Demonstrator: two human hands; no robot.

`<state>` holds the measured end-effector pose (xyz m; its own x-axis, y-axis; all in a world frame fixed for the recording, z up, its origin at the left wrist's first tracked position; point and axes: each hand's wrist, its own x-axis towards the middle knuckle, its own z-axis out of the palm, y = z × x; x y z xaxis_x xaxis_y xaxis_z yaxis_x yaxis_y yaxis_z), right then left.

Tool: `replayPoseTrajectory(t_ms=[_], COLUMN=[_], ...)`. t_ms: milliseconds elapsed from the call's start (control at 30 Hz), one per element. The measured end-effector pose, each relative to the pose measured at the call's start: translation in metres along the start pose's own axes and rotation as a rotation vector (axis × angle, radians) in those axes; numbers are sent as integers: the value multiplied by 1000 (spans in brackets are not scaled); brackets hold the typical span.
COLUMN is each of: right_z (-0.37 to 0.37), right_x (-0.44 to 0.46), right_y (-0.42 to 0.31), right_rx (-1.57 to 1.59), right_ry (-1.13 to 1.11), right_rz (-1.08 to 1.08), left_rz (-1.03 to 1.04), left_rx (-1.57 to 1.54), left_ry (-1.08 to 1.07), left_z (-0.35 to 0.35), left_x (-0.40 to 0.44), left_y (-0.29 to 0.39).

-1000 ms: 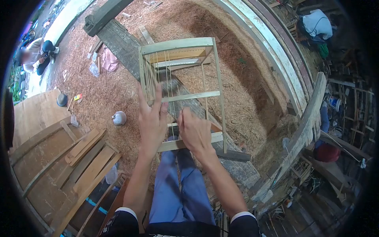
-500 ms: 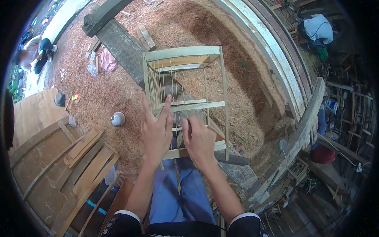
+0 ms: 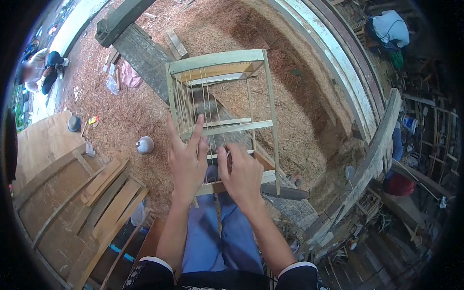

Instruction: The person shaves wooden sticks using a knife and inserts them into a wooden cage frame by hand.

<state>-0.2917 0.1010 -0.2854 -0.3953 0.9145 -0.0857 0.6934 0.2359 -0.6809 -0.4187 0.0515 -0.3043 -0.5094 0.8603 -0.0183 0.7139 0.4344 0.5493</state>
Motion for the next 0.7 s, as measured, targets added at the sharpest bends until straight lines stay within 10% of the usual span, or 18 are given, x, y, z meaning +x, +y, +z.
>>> replayPoseTrajectory(t_ms=[700], right_z=[-12], right_x=[-1], right_y=[30], right_rx=[203], right_ry=[-196], right_rz=[87], left_rz=[38], left_rx=[29], left_ry=[69], left_z=[9], left_x=[-4], left_y=[-5])
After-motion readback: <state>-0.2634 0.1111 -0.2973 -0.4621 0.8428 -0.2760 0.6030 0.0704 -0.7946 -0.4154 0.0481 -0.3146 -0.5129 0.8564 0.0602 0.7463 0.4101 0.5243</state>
